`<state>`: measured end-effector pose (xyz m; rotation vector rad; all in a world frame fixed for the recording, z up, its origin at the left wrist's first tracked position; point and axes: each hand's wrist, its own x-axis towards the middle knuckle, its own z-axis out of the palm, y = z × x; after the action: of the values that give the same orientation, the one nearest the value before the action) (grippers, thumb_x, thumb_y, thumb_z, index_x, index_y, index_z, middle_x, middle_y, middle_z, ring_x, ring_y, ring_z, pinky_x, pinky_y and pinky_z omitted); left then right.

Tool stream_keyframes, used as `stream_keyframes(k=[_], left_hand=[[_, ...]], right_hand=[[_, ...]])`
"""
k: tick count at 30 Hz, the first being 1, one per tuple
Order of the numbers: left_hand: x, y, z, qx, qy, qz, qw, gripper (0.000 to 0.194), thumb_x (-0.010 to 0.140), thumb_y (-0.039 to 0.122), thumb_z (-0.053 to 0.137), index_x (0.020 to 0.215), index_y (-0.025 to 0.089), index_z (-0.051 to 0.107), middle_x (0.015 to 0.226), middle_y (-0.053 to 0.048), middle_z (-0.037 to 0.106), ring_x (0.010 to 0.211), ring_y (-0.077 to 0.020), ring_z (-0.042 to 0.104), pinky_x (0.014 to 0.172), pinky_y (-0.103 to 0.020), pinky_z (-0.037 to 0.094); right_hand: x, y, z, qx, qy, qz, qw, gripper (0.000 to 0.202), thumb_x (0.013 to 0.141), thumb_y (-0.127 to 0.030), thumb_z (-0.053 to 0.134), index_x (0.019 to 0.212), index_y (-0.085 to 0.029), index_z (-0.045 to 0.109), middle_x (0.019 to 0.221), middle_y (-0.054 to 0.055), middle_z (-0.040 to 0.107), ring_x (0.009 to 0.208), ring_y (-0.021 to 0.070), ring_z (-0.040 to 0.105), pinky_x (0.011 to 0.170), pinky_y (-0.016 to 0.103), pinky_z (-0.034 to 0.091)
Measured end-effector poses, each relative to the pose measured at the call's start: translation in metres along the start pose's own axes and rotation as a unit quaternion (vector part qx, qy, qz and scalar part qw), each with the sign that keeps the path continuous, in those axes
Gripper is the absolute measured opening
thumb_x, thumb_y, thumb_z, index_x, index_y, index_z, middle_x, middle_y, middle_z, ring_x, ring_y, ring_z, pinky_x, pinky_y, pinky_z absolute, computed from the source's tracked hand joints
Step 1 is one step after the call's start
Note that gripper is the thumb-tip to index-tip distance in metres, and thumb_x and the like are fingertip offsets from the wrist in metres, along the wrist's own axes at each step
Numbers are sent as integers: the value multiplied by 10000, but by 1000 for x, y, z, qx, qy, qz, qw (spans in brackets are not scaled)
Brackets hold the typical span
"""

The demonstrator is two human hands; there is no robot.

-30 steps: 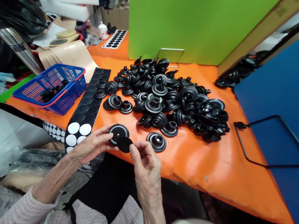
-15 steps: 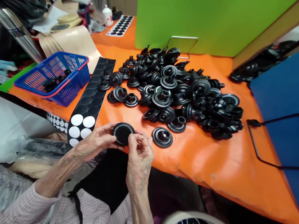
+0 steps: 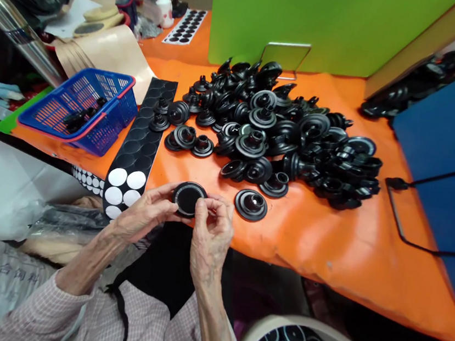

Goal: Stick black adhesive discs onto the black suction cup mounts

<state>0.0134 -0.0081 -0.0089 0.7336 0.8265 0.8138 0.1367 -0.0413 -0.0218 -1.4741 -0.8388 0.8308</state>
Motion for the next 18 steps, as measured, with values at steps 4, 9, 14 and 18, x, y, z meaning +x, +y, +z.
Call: stream_keyframes(k=[4,9,14,18], left_hand=[[1,-2,-2,-4,1,6,1000,374,764,213,682,1138,189,674,1170,-85,659,989,-242,653,837,-378,562],[2,-7,-5,-3,25,19,1000,325,783,285,700,1086,169,683,1120,-84,677,950,-219,662,803,-347,572],[3,-7,-3,-12,70,25,997,326,743,267,734,1040,145,678,1063,-81,687,891,-197,670,727,-302,583],[2,-6,-2,-11,91,33,995,342,720,280,748,1019,130,676,1044,-89,689,894,-206,667,699,-294,581]], right_hand=[[-2,3,3,-59,7,-48,997,186,858,-369,560,770,-206,554,904,31,524,797,160,542,712,313,481],[-4,9,8,-135,19,-144,980,116,895,-289,518,800,-222,518,886,46,535,895,204,553,751,358,484],[-5,14,14,-212,31,-228,950,123,917,-232,475,798,-224,503,917,74,554,909,213,562,780,379,485],[-5,18,18,-220,27,-228,948,139,935,-246,442,818,-221,513,978,103,561,948,225,565,793,393,498]])
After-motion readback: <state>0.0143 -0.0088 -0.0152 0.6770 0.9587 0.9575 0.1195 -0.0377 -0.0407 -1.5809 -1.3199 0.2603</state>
